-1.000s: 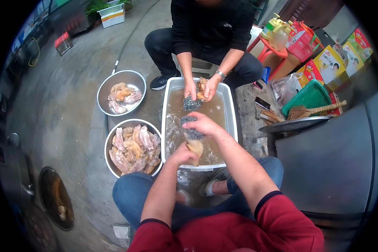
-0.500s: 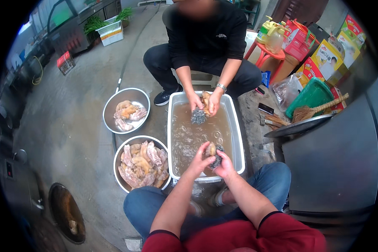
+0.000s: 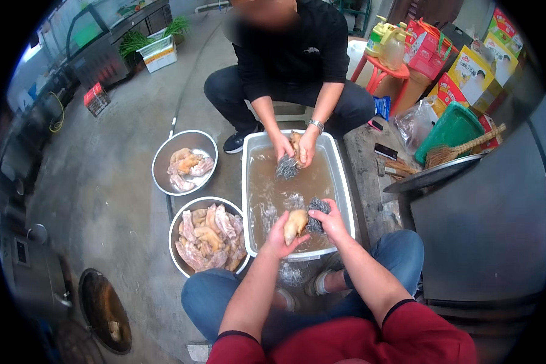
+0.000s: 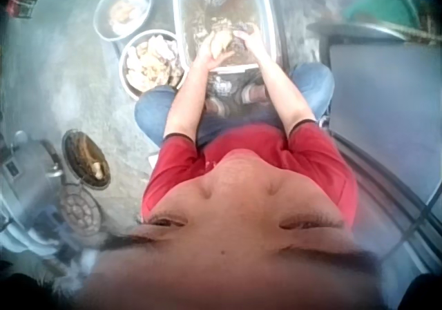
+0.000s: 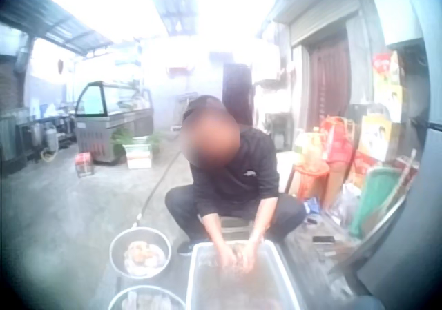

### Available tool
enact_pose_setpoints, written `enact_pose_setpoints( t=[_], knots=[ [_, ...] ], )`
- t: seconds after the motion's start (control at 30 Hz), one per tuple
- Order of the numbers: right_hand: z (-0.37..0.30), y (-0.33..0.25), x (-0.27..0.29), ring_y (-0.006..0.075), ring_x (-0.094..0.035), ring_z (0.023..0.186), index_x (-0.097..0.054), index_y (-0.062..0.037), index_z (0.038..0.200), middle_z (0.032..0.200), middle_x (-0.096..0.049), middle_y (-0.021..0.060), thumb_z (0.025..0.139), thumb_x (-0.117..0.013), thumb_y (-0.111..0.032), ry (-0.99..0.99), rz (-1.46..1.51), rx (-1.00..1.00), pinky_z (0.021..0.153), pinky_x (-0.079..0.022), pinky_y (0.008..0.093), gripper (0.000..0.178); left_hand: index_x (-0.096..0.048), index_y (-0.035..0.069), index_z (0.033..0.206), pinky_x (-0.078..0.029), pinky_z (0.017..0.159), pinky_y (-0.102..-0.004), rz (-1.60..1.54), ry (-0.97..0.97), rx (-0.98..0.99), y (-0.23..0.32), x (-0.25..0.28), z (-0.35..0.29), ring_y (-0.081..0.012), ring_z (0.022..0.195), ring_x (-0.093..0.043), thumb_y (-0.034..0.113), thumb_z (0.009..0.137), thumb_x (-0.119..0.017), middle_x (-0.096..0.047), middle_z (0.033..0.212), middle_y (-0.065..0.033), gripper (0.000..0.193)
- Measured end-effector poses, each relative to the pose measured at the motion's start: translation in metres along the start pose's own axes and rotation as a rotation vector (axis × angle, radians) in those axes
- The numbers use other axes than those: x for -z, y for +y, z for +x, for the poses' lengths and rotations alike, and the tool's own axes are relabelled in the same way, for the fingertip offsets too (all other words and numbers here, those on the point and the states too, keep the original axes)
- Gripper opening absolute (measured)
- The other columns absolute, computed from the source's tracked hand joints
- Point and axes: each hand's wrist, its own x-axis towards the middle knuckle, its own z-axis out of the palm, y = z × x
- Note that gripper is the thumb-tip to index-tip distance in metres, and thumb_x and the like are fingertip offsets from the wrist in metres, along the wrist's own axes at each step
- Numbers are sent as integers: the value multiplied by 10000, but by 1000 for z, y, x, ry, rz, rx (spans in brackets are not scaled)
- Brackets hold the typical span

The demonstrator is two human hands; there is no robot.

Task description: The person scrubs chicken parts with a steel wool pad in a basin of water, rinses them, and places them into a metal bowl. Another person performs the same task alongside them.

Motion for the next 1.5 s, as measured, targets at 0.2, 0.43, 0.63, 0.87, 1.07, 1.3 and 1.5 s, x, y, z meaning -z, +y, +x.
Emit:
enact_pose_setpoints(
  t=[0.2,0.43,0.63,0.87,1.07,1.3,1.5],
  knots=[
    [-5,-19,-9,168,-623,933,-467,-46,1210,1039,-614,74,811,-756,-65,-47,50,21,810,-544,319,494,-480,45,1372,-361,1086,-595,-102,-122,-39,6,8,-3,-287,1277,-494,394,987,-454,-549,1353,-132,521],
    [-1,-31,-17,157,-628,921,-480,-51,1196,1035,-618,66,820,-746,-54,-50,78,27,805,-545,306,460,-505,35,1351,-350,1097,-597,-156,-147,-55,16,5,-6,-284,1252,-519,370,975,-454,-571,1332,-133,506],
    [2,-37,-19,153,-626,917,-493,-52,1187,1032,-626,62,813,-751,-44,-58,137,12,798,-536,303,455,-494,45,1374,-344,1104,-602,-161,-172,-52,17,8,1,-282,1254,-521,367,972,-441,-566,1346,-127,518],
    [12,-30,-12,145,-623,915,-493,-54,1185,1043,-632,62,813,-738,-21,-54,210,77,801,-523,292,447,-423,126,1454,-404,1057,-585,10,-146,-58,18,-10,6,-279,1256,-523,432,979,-429,-523,1399,-105,566],
    [8,-55,-4,163,-627,998,-486,-45,1202,1118,-649,87,823,-714,-17,-108,218,148,897,-519,322,444,-381,145,1485,-573,750,-422,154,-325,87,27,-19,13,-292,991,-662,521,979,-391,-579,1303,-165,631],
    [-11,-82,0,150,-614,935,-479,-35,1256,1063,-618,86,809,-732,-41,110,277,230,797,-528,304,515,-406,87,1452,-523,799,-364,172,-241,-34,30,-56,-6,-238,1014,-642,550,952,-360,-624,1226,-159,682],
    [-16,-63,-8,295,-609,1075,-319,0,1392,1208,-570,225,759,-775,-165,156,-233,147,901,-511,377,797,-406,160,1462,-450,922,-354,154,-120,-202,50,-87,-42,-174,1181,-550,544,947,-362,-623,1259,-78,644]
  ],
)
